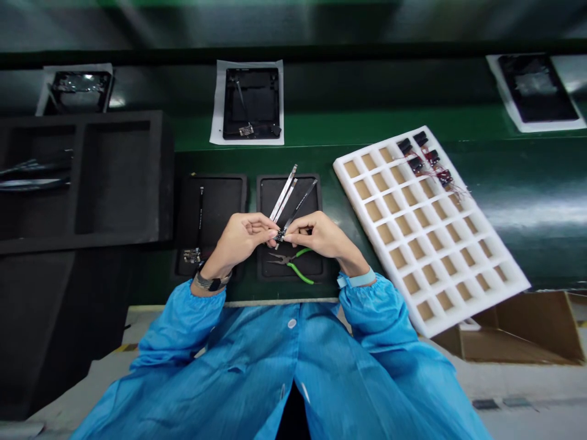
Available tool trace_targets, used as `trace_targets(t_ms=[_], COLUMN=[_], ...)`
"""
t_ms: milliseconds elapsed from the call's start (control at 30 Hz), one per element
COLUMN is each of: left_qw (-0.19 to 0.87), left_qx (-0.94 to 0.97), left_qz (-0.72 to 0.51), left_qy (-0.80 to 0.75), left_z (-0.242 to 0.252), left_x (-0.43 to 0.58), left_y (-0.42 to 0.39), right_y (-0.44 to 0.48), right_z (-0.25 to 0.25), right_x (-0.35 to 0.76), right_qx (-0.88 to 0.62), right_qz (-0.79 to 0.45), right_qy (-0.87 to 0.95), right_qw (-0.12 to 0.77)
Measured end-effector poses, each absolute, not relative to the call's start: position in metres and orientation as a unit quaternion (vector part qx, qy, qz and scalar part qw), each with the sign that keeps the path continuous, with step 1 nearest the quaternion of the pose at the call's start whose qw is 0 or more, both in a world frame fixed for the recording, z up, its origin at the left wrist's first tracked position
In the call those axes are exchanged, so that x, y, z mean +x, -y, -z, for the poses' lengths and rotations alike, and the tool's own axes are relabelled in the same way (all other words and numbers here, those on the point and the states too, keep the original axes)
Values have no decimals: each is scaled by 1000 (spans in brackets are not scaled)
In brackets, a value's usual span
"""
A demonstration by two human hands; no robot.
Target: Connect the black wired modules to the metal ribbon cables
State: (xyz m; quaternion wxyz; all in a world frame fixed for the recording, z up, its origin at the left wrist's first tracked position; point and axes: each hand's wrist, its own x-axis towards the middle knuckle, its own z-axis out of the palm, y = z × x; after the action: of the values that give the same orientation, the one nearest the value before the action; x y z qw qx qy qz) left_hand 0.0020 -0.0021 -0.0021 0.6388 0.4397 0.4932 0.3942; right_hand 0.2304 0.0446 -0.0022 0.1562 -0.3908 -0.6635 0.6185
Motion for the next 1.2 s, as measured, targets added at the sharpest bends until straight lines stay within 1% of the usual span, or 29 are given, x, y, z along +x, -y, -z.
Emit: trace_targets(t_ms=[233, 433, 567, 700, 833, 933, 1067, 1200], left_qw=[597, 535, 461, 373, 361, 339, 329, 326], left_qx=[431, 428, 427, 426, 418, 415, 416, 425], left_qz=[-435, -431, -435, -448, -449, -448, -454, -447], left_qy=[-518, -587, -645, -692, -703, -715, -716, -717], left_z=[-20, -22, -13, -7, -3, -1, 1, 1], left_x=[-17, -57, -81, -98, -110, -117, -124, -126], left_y=[21, 63, 91, 111, 118, 119, 119, 117], right_y=[-37, -8, 10, 17, 23, 25, 25, 24], right_z=[-10, -20, -22, -16, 0, 5, 0, -2], right_x=[229, 203, 172, 144, 125, 117, 111, 107], right_qx=[-372, -339, -335, -313, -322, -322, -295, -321], right_qz=[-603, -505, -444, -395, -354, -320, -341, -337], right_qy=[687, 787, 826, 856, 865, 876, 874, 872], right_qw=[163, 103, 94, 119, 154, 163, 180, 153])
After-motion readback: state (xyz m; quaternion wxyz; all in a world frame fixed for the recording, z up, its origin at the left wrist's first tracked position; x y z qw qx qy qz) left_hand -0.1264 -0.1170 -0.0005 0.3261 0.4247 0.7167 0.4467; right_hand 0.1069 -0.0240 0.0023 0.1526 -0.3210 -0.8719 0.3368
